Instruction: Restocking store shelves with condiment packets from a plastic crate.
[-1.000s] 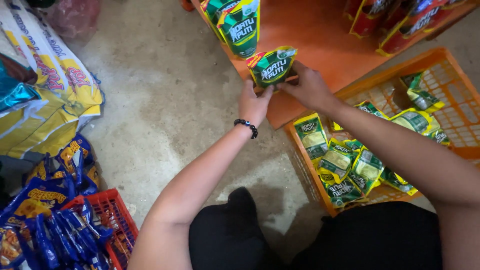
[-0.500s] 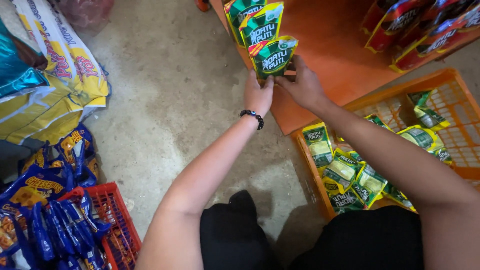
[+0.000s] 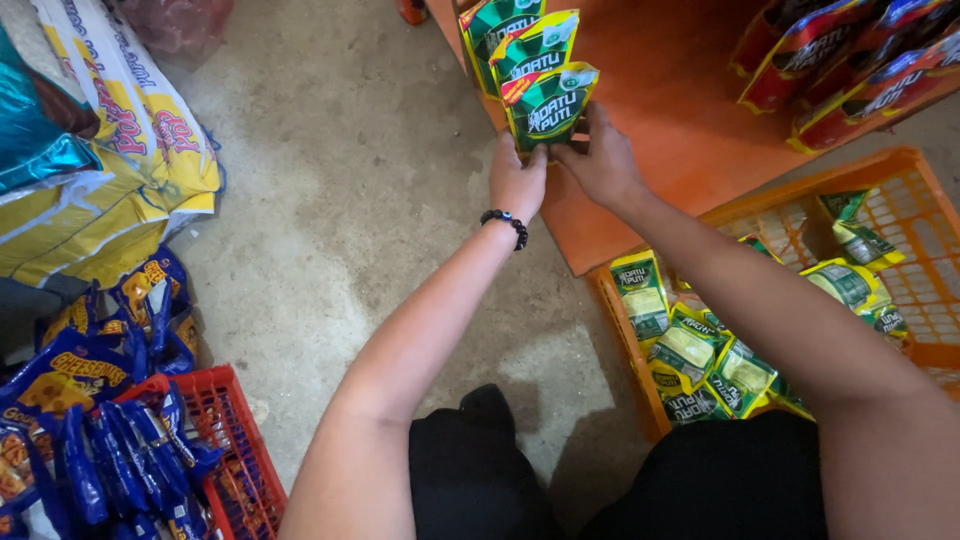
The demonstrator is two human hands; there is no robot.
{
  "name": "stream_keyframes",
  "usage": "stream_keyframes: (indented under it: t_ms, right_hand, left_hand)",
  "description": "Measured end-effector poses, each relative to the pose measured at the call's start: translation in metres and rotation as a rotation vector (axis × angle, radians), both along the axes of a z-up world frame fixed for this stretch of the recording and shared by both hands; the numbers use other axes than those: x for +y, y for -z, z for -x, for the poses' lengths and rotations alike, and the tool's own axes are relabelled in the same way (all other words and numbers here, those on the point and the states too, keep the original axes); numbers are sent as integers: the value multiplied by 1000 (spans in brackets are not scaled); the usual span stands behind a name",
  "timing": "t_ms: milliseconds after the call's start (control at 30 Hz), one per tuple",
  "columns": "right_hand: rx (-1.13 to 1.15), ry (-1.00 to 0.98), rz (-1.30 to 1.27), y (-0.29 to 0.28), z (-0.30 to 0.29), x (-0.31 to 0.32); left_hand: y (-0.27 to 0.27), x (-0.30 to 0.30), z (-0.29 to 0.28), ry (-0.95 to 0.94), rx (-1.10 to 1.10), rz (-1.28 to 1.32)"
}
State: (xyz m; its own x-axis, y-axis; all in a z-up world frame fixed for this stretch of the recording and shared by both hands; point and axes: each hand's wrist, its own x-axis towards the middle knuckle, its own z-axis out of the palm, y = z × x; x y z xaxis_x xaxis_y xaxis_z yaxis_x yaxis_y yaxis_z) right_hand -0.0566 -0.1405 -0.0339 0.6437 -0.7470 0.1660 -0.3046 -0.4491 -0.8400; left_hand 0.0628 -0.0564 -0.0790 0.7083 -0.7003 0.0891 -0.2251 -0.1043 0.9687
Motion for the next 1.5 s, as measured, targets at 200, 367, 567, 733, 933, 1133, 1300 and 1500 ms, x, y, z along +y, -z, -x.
stream_keyframes:
  t_ms: [200, 367, 567, 733, 933, 1133, 1300, 1500]
  right_hand:
    - [-24, -2, -27, -2, -2, 0]
    - [2, 6, -17, 0, -2, -3]
    - [12, -7, 37, 9, -1, -10]
    - [2, -31, 66, 11, 1, -12]
    - [1, -51, 40, 6, 4, -11]
    - [17, -52, 21, 3, 7, -12]
    - [16, -59, 19, 6, 12, -13]
    - [33, -49, -24, -5, 26, -9]
  left_hand:
    - [8, -3, -2, -9, -8, 61]
    - [1, -2, 0, -9, 25, 31]
    - [4, -1, 1, -30, -36, 27]
    - [2, -1, 1, 0, 73, 38]
    - [-3, 3, 3, -7, 2, 75]
    - [-2, 3, 1, 10, -39, 154]
    - [-4, 4, 2, 29, 43, 103]
    - [8, 8, 2, -23, -110, 81]
